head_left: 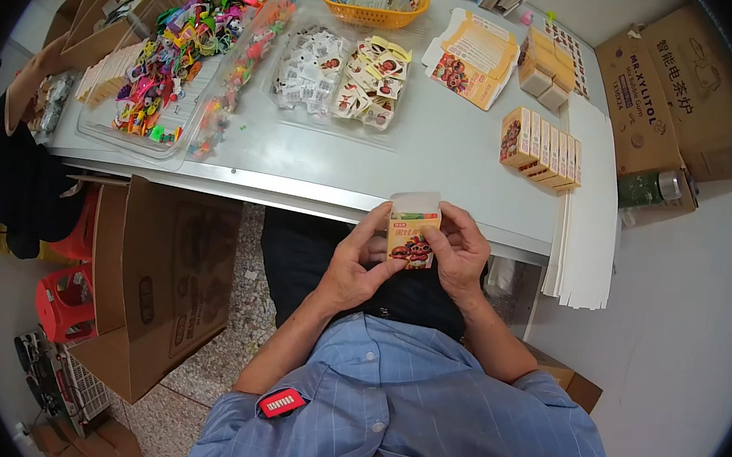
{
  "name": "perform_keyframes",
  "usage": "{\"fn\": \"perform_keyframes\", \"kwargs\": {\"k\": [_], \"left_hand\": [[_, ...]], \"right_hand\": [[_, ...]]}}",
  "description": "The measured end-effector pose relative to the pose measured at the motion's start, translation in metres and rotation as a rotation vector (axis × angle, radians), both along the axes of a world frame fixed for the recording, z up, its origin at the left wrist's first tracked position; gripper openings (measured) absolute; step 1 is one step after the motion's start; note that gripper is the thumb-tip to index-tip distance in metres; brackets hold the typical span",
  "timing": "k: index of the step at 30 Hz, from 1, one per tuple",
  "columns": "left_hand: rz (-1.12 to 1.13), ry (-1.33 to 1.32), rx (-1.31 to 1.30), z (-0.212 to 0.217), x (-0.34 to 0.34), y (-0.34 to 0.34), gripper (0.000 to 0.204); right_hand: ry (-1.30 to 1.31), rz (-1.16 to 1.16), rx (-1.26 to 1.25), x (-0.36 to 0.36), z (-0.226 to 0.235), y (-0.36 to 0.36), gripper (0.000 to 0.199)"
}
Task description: Packaging small items and cards into paper envelopes on a desk.
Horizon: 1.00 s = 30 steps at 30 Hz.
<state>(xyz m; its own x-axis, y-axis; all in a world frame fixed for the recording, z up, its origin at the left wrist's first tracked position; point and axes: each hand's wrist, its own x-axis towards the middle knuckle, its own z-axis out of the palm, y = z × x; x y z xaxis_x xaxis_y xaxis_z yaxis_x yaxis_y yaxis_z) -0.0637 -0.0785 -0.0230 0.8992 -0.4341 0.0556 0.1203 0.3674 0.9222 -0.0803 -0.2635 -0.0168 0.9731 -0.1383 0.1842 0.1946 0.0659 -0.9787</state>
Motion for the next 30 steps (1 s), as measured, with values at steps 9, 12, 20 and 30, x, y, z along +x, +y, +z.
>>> {"fn": "perform_keyframes", "kwargs": {"k": [9,12,20,30], "left_hand": [[0.215,-0.422,0.434,-0.016,-0.017,0.027,0.072],[0.334,-0.594,0.42,-0.001,-0.019,0.032,0.063],[0.473,-0.928,0.437,0.002,-0.02,0.041,0.076],[0.438,-0.942,0.448,-0.011,-0.016,0.041,0.074]], "right_hand": [[-0.089,0.116,0.074,-0.015,-0.009,0.009,0.038],[-0.163,0.16,-0.066,-0.017,-0.001,0.005,0.04],[-0.281,0.249,-0.187,-0.007,0.03,0.014,0.031],[-0.215,0.329,-0.054,-0.001,0.023,0.008,0.021]]}}
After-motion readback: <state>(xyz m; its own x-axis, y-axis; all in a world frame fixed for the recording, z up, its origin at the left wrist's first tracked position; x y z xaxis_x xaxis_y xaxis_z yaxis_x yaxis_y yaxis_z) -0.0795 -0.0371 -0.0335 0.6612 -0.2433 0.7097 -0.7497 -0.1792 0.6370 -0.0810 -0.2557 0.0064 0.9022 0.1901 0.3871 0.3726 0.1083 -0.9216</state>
